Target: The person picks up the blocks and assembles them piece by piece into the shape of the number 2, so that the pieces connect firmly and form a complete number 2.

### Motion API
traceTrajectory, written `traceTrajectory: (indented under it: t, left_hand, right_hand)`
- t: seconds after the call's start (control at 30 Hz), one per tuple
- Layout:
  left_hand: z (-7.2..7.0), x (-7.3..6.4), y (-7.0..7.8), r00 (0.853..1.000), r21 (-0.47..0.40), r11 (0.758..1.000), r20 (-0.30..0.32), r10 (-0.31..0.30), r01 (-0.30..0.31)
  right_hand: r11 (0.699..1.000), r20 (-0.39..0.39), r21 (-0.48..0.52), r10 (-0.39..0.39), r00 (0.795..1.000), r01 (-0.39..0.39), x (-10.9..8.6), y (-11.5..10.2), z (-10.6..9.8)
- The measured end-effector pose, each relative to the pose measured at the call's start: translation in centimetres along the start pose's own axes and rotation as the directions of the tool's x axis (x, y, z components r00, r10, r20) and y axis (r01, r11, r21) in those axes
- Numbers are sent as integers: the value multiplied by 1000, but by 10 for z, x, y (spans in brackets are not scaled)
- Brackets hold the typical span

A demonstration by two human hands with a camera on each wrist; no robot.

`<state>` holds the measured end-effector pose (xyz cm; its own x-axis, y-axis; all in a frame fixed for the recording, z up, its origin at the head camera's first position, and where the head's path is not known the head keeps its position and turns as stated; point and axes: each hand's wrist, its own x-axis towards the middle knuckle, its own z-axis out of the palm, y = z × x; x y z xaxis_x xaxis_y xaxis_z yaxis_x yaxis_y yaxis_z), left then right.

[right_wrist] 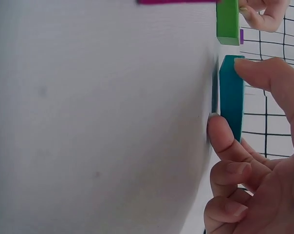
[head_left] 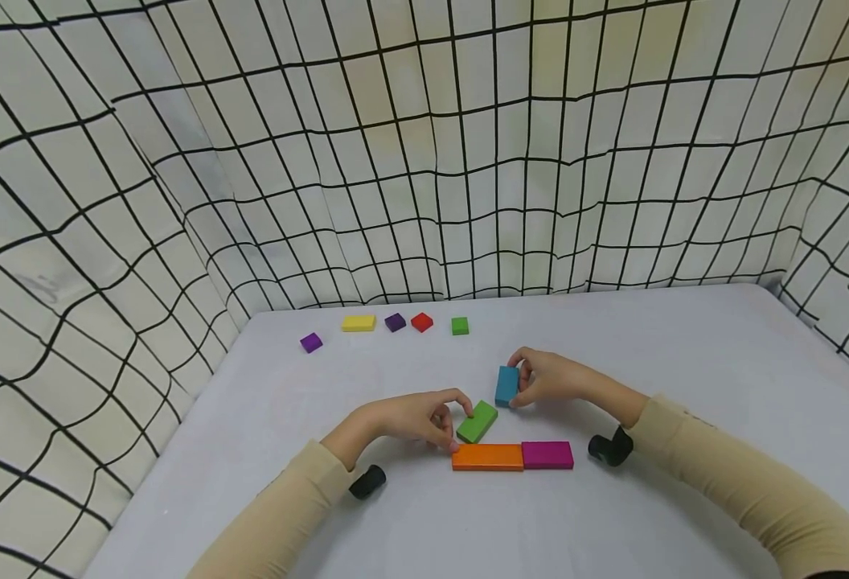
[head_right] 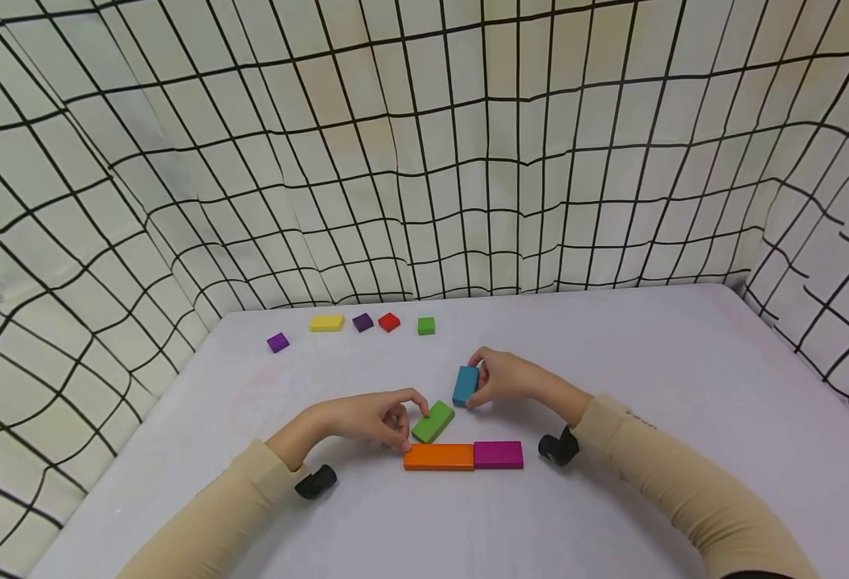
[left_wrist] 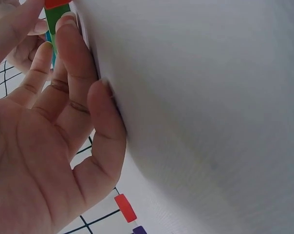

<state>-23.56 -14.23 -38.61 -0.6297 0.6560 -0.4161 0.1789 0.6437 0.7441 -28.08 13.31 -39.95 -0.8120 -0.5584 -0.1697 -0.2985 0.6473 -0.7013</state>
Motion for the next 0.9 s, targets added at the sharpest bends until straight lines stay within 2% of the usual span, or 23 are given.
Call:
traceTrajectory:
  t: [0.23,0.67,0.9]
  left_hand:
    - [0,0,1,1000,-1,1000,8,6,-6]
    - [1,0,0,1000,-7,1000,5,10,-10]
    - [1,-1,-1,1000,-2,1000,-1,3,-3]
  right_hand:
    - [999,13,-45,-8,1000,9,1,-5,1]
    - [991,11,-129,31,999,-29,3,-4,4]
    - [990,26,-143,-5,1000,8,3,-1,1]
